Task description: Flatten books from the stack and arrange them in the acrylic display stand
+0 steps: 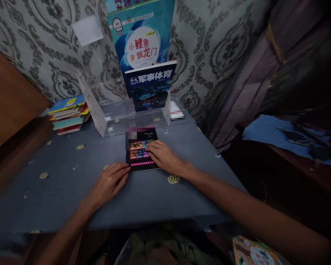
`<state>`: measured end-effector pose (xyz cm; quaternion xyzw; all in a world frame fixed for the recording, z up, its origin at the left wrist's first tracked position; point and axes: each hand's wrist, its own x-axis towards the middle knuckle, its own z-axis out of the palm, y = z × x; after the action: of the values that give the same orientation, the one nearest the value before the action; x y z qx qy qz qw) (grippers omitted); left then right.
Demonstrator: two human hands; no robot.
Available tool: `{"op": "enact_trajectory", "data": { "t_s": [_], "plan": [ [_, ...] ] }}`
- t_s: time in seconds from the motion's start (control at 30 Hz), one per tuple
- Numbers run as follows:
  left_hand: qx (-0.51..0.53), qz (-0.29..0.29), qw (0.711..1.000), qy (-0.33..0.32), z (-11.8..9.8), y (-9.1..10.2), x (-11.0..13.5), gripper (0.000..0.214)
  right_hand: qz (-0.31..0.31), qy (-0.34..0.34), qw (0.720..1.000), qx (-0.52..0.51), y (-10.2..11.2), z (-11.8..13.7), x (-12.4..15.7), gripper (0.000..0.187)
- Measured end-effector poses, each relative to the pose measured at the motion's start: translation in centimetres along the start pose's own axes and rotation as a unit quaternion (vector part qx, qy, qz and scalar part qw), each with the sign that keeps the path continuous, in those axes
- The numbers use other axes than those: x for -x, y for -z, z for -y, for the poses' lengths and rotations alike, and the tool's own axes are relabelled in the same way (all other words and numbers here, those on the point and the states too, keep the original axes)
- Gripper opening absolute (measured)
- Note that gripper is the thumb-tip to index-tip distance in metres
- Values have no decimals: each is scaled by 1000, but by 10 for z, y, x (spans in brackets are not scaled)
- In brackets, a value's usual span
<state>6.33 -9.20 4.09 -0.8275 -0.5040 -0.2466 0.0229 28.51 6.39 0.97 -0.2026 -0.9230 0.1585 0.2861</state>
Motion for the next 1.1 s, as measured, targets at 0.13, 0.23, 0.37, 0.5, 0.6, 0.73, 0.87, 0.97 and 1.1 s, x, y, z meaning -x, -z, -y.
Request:
{"op": "enact_trajectory", "data": {
  "t_s": [0.13,0.23,0.37,0.5,0.6,0.73,0.87,0.97,1.1],
  "plan": [
    [25,16,999,39,14,-2,-13,29,2,7,1000,5,1,1,0,25],
    [27,31,997,66,27,-6,-25,31,3,14,1000,-1,2,-1,0,27],
    [3,42,996,83,44,-13,-44,33,2,11,1000,1,1,-2,0,27],
    [-23,44,995,89,65,-22,-67,34,0,10,1000,3,1,-2,-1,25],
    [-41,33,994,98,80,-30,-82,34,-12,-10,1000,8,5,-3,-2,23],
    [-45,15,992,114,89,-39,-91,36,-51,-113,991,53,14,-5,-3,23],
    [-41,-4,992,115,88,-44,-90,37,-53,-197,977,61,21,-9,-4,27],
    [-42,-11,992,115,89,-47,-88,36,-53,-205,977,28,22,-10,-5,29],
    [-55,-10,992,114,90,-48,-87,35,-72,-183,980,6,19,-11,-4,29]
  ]
}}
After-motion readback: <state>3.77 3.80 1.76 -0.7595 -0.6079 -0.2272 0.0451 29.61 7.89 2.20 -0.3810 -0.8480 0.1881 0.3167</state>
